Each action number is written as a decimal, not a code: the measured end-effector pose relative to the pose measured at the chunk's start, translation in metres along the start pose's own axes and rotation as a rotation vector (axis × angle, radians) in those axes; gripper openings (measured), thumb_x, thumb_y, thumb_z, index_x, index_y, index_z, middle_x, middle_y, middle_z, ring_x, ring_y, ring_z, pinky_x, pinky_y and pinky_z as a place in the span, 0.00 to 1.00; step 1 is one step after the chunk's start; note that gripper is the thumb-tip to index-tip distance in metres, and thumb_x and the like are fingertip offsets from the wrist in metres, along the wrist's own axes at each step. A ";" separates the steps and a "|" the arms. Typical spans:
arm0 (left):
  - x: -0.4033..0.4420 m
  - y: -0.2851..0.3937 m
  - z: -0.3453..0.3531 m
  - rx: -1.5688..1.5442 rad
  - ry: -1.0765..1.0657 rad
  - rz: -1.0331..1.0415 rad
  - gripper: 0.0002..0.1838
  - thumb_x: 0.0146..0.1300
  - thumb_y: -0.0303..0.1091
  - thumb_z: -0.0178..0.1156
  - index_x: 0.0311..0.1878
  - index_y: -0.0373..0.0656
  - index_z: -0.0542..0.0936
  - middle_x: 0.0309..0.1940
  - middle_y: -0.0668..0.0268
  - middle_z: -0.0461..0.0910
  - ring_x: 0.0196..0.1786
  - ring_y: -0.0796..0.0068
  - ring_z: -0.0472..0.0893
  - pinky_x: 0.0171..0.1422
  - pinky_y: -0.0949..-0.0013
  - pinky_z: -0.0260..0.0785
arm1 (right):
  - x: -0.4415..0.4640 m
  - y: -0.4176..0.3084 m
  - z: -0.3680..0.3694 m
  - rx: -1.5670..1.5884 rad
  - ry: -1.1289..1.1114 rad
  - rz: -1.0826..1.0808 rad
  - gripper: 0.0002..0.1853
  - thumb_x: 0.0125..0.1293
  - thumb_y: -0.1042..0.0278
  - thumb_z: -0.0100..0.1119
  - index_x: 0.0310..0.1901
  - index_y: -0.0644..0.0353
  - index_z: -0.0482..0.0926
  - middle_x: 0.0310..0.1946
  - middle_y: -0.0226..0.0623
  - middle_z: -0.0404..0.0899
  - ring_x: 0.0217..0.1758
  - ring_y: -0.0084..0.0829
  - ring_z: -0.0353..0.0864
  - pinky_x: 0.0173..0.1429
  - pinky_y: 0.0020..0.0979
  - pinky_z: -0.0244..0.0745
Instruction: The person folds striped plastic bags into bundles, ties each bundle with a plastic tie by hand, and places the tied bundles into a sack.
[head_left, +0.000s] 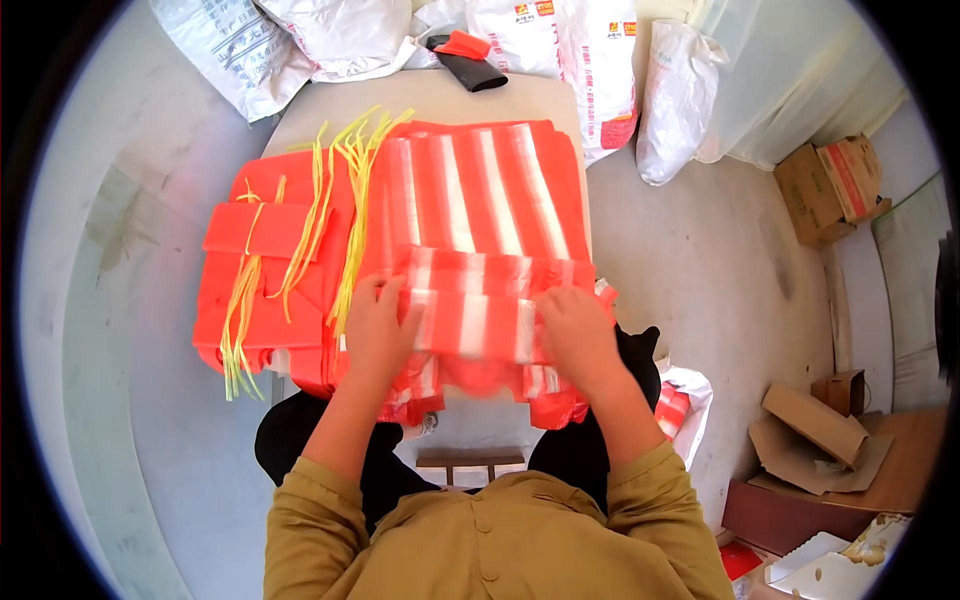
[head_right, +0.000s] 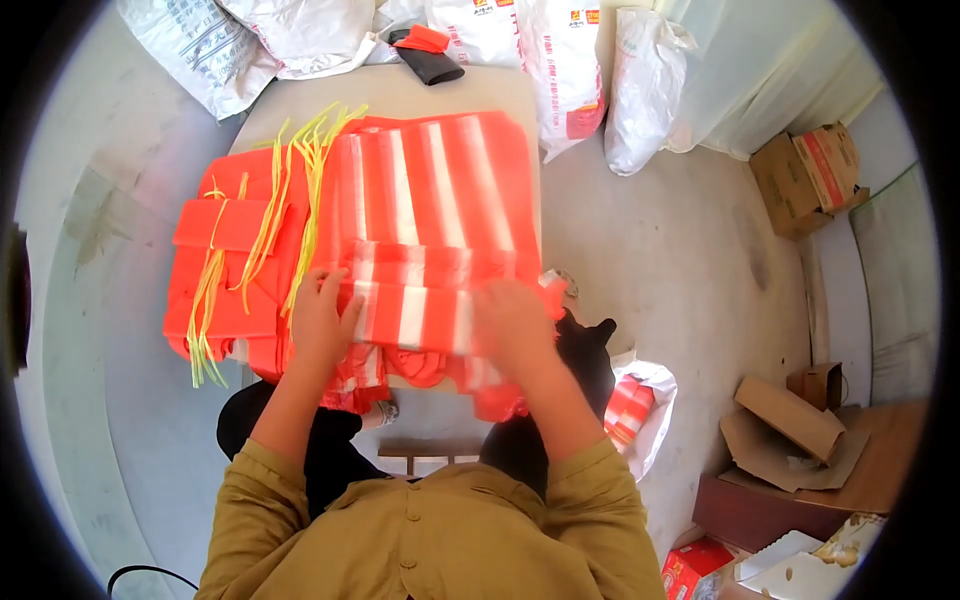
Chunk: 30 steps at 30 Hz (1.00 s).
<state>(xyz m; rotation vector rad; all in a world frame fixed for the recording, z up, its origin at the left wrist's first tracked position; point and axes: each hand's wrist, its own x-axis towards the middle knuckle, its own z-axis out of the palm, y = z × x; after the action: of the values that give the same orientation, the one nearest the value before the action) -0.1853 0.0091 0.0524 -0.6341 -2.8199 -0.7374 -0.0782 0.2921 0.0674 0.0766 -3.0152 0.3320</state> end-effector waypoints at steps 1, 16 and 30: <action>-0.004 0.004 -0.002 0.073 0.036 0.096 0.31 0.57 0.40 0.74 0.65 0.46 0.78 0.66 0.53 0.74 0.65 0.51 0.76 0.64 0.49 0.71 | -0.004 -0.010 0.000 0.071 0.032 -0.057 0.26 0.55 0.61 0.74 0.55 0.59 0.79 0.61 0.44 0.79 0.64 0.46 0.77 0.70 0.48 0.70; -0.004 0.030 -0.012 0.204 -0.215 0.523 0.21 0.54 0.29 0.64 0.54 0.44 0.84 0.53 0.58 0.84 0.56 0.55 0.81 0.59 0.52 0.73 | -0.008 -0.037 -0.007 0.041 -0.171 -0.147 0.27 0.68 0.74 0.55 0.69 0.53 0.70 0.71 0.45 0.70 0.73 0.49 0.71 0.71 0.48 0.69; 0.009 0.042 -0.023 0.141 -0.152 0.324 0.20 0.58 0.32 0.66 0.54 0.39 0.80 0.46 0.55 0.83 0.53 0.50 0.81 0.57 0.48 0.72 | 0.026 -0.030 -0.018 0.162 0.167 -0.152 0.09 0.62 0.72 0.61 0.44 0.61 0.80 0.44 0.43 0.84 0.51 0.46 0.84 0.52 0.46 0.77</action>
<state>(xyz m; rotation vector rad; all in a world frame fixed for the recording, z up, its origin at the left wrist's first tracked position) -0.1738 0.0337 0.0925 -1.1277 -2.7653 -0.4448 -0.1007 0.2653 0.0940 0.2756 -2.7921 0.5378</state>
